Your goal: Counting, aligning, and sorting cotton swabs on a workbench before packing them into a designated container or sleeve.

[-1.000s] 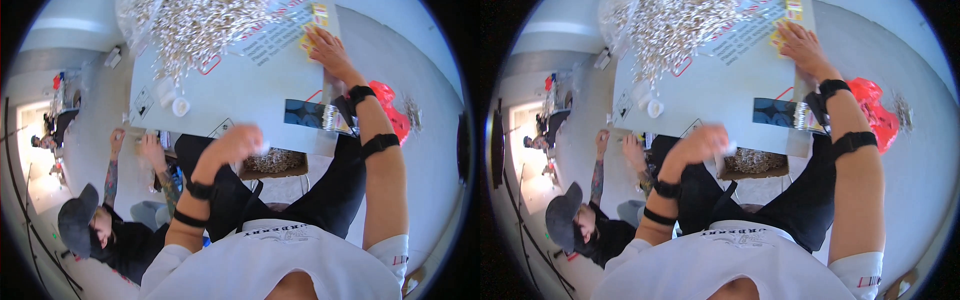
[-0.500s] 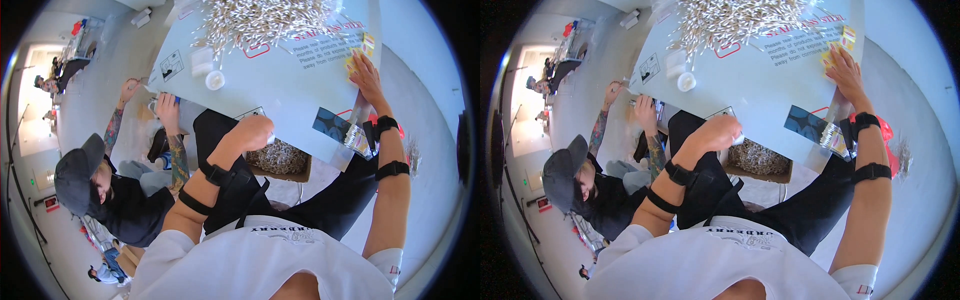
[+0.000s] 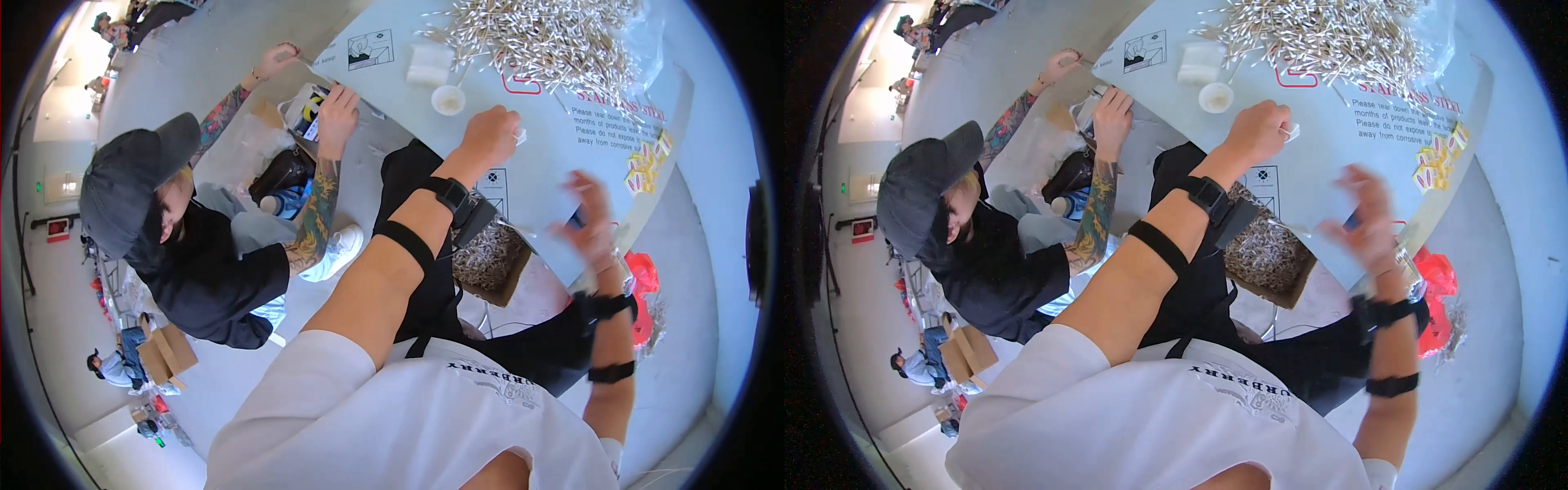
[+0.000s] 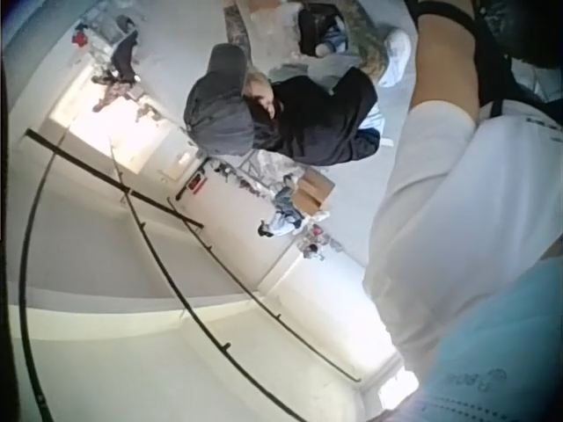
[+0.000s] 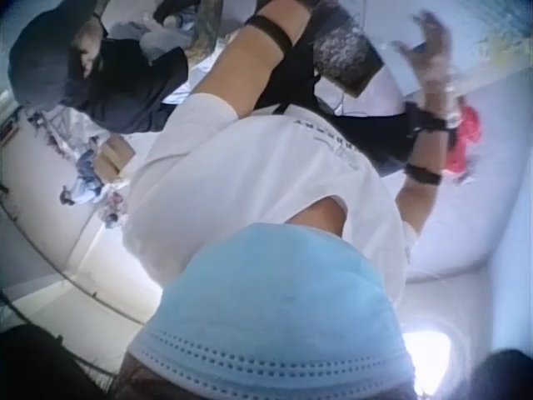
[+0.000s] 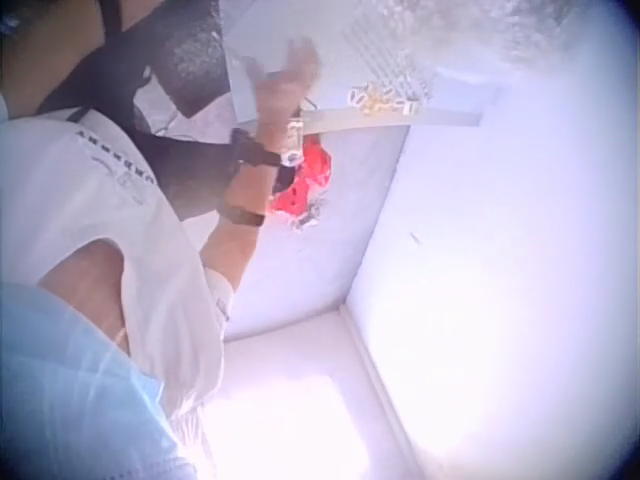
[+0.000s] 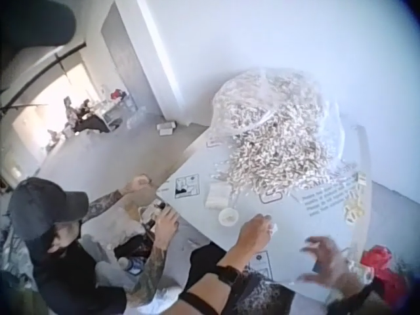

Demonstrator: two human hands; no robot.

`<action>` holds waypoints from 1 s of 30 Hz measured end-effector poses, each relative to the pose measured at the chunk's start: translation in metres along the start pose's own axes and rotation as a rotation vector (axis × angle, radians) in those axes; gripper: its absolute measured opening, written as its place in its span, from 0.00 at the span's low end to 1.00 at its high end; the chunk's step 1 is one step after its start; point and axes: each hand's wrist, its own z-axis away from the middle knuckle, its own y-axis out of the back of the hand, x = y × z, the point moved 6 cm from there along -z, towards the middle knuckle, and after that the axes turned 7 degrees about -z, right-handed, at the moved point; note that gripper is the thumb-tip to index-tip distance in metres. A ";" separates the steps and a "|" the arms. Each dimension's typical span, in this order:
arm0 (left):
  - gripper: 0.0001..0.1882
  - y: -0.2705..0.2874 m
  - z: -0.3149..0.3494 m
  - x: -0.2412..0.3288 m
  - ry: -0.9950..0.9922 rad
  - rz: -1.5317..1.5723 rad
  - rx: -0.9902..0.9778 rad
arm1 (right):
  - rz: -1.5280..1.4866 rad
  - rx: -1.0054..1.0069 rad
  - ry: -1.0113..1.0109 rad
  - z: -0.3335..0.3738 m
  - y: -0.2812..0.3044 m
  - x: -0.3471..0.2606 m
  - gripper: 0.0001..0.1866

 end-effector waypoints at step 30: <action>0.21 0.022 0.064 0.037 0.027 0.183 0.139 | 0.222 -0.319 -0.153 0.001 -0.088 -0.024 0.36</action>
